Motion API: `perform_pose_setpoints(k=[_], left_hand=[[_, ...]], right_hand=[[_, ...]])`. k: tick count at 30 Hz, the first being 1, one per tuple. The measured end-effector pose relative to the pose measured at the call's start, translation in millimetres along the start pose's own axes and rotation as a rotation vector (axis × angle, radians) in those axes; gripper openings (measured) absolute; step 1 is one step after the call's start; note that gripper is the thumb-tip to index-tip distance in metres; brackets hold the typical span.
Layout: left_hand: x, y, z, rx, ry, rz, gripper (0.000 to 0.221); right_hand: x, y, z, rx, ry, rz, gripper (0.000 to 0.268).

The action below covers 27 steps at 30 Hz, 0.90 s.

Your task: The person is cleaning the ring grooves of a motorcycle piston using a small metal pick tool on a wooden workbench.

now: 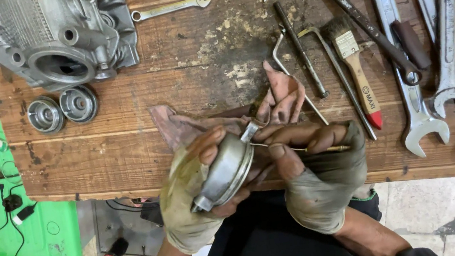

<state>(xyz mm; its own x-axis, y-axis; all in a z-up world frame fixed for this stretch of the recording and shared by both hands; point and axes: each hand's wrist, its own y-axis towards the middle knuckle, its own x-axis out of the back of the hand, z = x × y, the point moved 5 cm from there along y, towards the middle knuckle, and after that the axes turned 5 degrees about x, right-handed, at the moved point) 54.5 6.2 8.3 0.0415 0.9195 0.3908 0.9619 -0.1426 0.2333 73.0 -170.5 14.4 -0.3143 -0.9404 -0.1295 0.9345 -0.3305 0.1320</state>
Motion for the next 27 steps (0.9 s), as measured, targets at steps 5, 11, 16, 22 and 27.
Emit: perform_pose_setpoints(k=[5, 11, 16, 22, 27], left_hand=[[-18.8, 18.2, 3.4, -0.101, -0.007, 0.235, 0.082], [-8.5, 27.7, -4.1, -0.023, -0.029, 0.434, 0.071], [-1.0, 26.2, -7.2, -0.054, 0.196, 0.409, 0.068], [-2.9, 22.4, -11.1, 0.009, 0.164, 0.236, 0.061], [-2.0, 17.0, -0.2, -0.006, 0.101, 0.267, 0.06]], right_hand=[[9.3, 3.9, -8.1, -0.038, 0.101, -0.182, 0.037], [10.3, -4.3, -15.9, -0.057, 0.13, -0.149, 0.037], [13.2, -3.2, -18.7, -0.079, 0.149, -0.09, 0.036], [17.0, 8.7, -8.0, -0.103, 0.247, 0.064, 0.034], [18.3, 11.5, 2.8, 0.065, 0.127, 0.163, 0.034]])
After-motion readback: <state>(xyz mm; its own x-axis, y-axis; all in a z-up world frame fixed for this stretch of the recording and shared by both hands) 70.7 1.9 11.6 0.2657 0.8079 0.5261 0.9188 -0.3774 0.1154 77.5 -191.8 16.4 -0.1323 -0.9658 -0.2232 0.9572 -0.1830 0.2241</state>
